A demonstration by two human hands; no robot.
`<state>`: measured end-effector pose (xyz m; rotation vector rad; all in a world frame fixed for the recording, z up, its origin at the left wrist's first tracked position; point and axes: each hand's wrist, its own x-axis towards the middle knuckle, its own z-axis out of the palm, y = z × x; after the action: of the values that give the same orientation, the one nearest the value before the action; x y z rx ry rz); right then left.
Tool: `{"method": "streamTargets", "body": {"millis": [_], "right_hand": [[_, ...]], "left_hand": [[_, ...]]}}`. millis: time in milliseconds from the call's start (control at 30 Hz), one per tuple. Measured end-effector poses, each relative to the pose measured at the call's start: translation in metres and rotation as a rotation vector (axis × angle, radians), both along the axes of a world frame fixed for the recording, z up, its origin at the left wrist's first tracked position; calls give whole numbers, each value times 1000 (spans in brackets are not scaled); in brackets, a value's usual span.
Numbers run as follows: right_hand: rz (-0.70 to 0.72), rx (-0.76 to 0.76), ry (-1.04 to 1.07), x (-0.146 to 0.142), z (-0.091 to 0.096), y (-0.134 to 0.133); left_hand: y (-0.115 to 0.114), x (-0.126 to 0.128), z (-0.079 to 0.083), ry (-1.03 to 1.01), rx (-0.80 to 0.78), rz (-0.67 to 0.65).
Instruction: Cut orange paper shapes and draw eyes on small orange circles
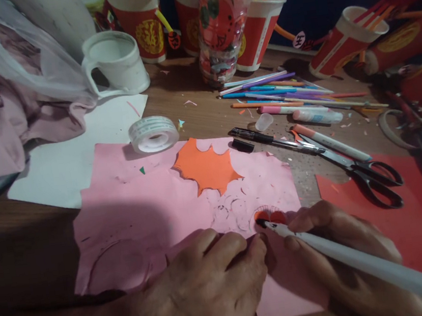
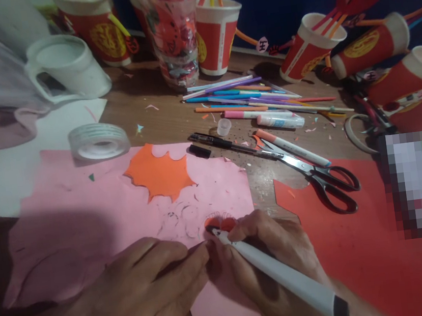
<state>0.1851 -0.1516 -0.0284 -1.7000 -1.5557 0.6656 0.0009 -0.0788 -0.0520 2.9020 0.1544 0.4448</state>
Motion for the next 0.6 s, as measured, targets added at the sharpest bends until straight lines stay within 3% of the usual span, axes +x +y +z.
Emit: {"method": "streamTargets", "body": {"millis": [100,300,600], "right_hand": [[8,1,53,-1,-1,1],[33,15,-125,4,-2,-4],[34,41,-80,0,-6,-4]], "left_hand": [[0,0,2,0,3,11],[-1,-1,6,52,3,28],[-4,1,4,52,-55,54]]}}
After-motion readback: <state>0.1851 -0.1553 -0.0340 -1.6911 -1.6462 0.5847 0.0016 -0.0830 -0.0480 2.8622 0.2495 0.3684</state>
